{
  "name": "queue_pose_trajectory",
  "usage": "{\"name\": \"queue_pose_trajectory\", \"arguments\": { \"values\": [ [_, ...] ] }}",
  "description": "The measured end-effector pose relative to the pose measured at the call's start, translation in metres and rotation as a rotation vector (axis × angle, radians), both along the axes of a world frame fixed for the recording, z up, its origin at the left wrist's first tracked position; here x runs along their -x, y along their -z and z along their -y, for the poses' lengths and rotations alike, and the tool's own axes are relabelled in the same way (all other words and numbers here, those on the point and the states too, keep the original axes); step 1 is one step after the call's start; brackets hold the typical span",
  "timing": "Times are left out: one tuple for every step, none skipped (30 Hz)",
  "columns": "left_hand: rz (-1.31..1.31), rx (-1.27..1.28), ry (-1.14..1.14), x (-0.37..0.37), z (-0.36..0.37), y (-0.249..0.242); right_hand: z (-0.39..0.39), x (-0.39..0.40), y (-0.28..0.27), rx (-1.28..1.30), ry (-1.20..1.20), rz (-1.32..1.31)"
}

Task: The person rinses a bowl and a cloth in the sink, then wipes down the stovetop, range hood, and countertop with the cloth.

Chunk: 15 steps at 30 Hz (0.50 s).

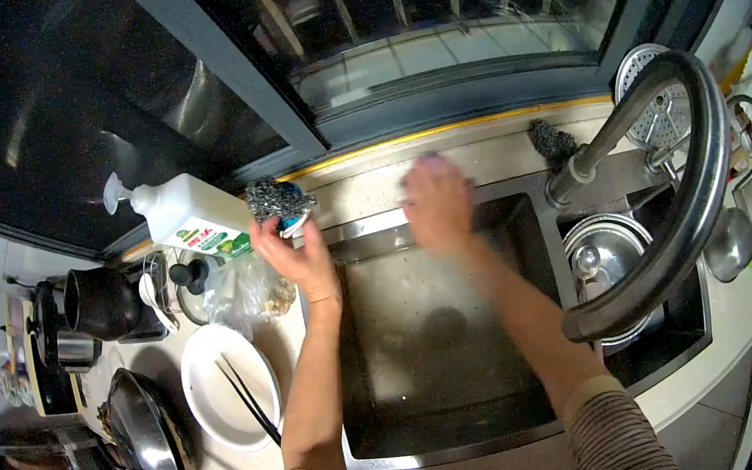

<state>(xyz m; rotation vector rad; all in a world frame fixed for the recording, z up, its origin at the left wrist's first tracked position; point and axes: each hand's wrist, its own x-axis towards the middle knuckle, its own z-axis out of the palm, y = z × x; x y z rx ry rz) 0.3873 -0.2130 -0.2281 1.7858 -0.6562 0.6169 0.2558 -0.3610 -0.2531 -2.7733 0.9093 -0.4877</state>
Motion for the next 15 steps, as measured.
{"name": "queue_pose_trajectory", "arguments": {
  "values": [
    [-0.001,-0.021,0.000,-0.001,-0.003,-0.004,-0.020,-0.022,0.005,0.097,0.017,-0.020],
    [0.005,0.016,0.013,-0.002,-0.005,-0.006,-0.037,-0.042,0.010,0.102,-0.036,-0.008],
    [0.012,0.051,0.029,-0.003,-0.006,-0.007,-0.048,-0.058,0.004,0.076,-0.117,-0.007],
    [0.019,0.084,0.047,-0.004,-0.007,-0.007,-0.059,-0.077,0.009,0.073,-0.156,0.113],
    [-0.004,0.084,0.056,-0.008,-0.009,-0.006,-0.068,-0.090,0.008,0.088,-0.195,0.157],
    [0.025,0.042,0.045,-0.010,-0.010,-0.009,-0.074,-0.100,0.009,0.035,-0.260,0.295],
    [0.052,-0.002,0.035,-0.011,-0.012,-0.013,-0.078,-0.105,0.011,0.012,-0.310,0.314],
    [0.077,-0.044,0.023,-0.010,-0.014,-0.016,-0.080,-0.106,0.014,-0.011,-0.362,0.331],
    [0.053,-0.050,0.048,-0.006,-0.012,-0.021,-0.080,-0.101,0.019,-0.020,-0.443,0.346],
    [0.024,-0.057,0.083,-0.005,-0.010,-0.018,-0.077,-0.091,0.024,-0.024,-0.526,0.359],
    [-0.008,-0.059,0.112,-0.005,-0.007,-0.011,-0.072,-0.078,0.030,-0.026,-0.616,0.367],
    [-0.040,-0.059,0.139,-0.003,-0.005,-0.004,-0.065,-0.060,0.031,-0.039,-0.637,0.403],
    [0.025,-0.176,0.103,0.001,-0.001,0.001,-0.055,-0.040,0.032,-0.049,-0.658,0.440],
    [0.031,-0.141,0.143,0.005,0.009,0.006,-0.044,-0.024,0.030,-0.057,-0.679,0.481],
    [0.018,-0.135,0.160,0.009,0.017,0.010,-0.033,-0.010,0.026,-0.054,-0.645,0.493]
  ]
}}
